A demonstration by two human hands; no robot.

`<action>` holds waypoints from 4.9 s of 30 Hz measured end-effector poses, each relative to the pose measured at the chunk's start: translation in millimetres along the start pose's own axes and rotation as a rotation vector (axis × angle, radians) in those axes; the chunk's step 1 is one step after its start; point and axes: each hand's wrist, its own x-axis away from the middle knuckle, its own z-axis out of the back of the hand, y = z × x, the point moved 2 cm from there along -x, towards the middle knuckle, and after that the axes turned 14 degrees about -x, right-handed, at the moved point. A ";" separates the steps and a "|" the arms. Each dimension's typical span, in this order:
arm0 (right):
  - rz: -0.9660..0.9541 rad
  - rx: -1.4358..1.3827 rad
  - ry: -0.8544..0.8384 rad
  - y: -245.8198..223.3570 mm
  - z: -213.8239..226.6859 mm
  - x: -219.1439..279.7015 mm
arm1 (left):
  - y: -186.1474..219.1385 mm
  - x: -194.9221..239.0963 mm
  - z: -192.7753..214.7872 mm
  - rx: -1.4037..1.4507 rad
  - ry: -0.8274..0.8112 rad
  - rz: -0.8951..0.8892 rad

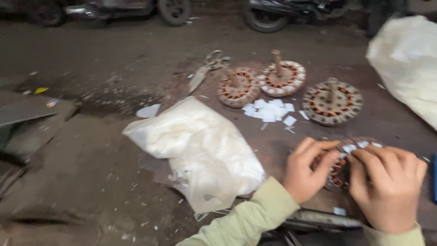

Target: The person cuts small white paper pieces with scissors and inserts them into slots of a circular copper-wound component. The person repeats this process across multiple similar components on a cluttered workbench.

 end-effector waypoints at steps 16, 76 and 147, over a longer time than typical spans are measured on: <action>-0.068 -0.170 -0.058 -23.5 -0.9 -32.0 | -9.1 -2.4 0.9 -0.019 -0.027 -0.013; -0.288 -0.449 -0.089 -0.4 4.7 -32.8 | -15.8 -14.4 -2.3 -0.060 -0.032 0.111; -1.107 -0.918 -0.737 -107.7 -28.1 166.5 | -23.1 77.0 87.2 0.243 -0.176 0.738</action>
